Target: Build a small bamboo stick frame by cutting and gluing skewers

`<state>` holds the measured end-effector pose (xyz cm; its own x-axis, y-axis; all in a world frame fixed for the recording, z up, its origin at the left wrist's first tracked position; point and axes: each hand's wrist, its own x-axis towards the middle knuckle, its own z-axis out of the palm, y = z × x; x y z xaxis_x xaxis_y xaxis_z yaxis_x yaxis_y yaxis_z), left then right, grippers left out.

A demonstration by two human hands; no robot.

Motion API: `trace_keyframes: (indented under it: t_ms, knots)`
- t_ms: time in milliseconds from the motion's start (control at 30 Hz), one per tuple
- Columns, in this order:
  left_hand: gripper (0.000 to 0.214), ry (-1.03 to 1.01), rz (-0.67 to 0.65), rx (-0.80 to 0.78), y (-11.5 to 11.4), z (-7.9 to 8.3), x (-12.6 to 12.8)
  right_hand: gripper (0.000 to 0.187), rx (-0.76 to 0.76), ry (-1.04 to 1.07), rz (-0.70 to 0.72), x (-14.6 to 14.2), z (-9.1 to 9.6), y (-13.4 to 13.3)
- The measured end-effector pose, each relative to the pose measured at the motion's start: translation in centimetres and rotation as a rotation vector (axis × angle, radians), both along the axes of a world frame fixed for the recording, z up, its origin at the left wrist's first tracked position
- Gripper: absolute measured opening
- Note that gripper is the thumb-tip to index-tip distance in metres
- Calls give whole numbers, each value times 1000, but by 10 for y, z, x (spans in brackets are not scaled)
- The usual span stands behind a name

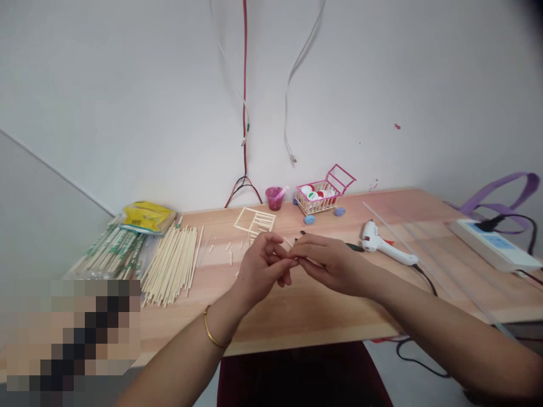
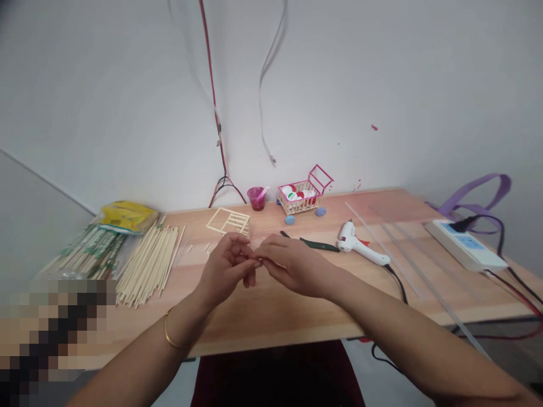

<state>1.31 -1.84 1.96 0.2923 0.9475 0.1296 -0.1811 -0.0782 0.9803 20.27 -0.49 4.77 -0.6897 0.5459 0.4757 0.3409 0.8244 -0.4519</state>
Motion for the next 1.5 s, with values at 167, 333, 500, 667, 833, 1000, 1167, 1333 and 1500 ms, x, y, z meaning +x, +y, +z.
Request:
trace_keyframes:
  t_ms: [167,333,500,667,833,1000,1167,1333,1500]
  knots:
    - [43,3,26,-28,1,11,-11,9,35,-59,11,-19,9,8]
    - [32,53,781,217,17,16,-33,8,65,121,-207,-30,6,25]
    - [42,-157,652,-175,42,11,-50,5,-19,213,-292,-32,-7,31]
    - [36,-193,281,-439,39,16,-43,5,-86,224,-324,-29,-12,26]
    - [23,-300,227,-315,26,12,-28,5,-65,228,-334,-26,-8,24]
    - [23,-4,223,-105,15,2,-18,8,42,207,-297,-22,-7,25]
    - [18,272,295,97,9,7,-17,9,86,188,-243,-21,-7,23]
    - [17,332,304,159,8,10,-17,11,110,175,-221,-22,-7,22]
    - [21,362,310,207,10,7,-19,13,113,180,-210,-23,-8,21]
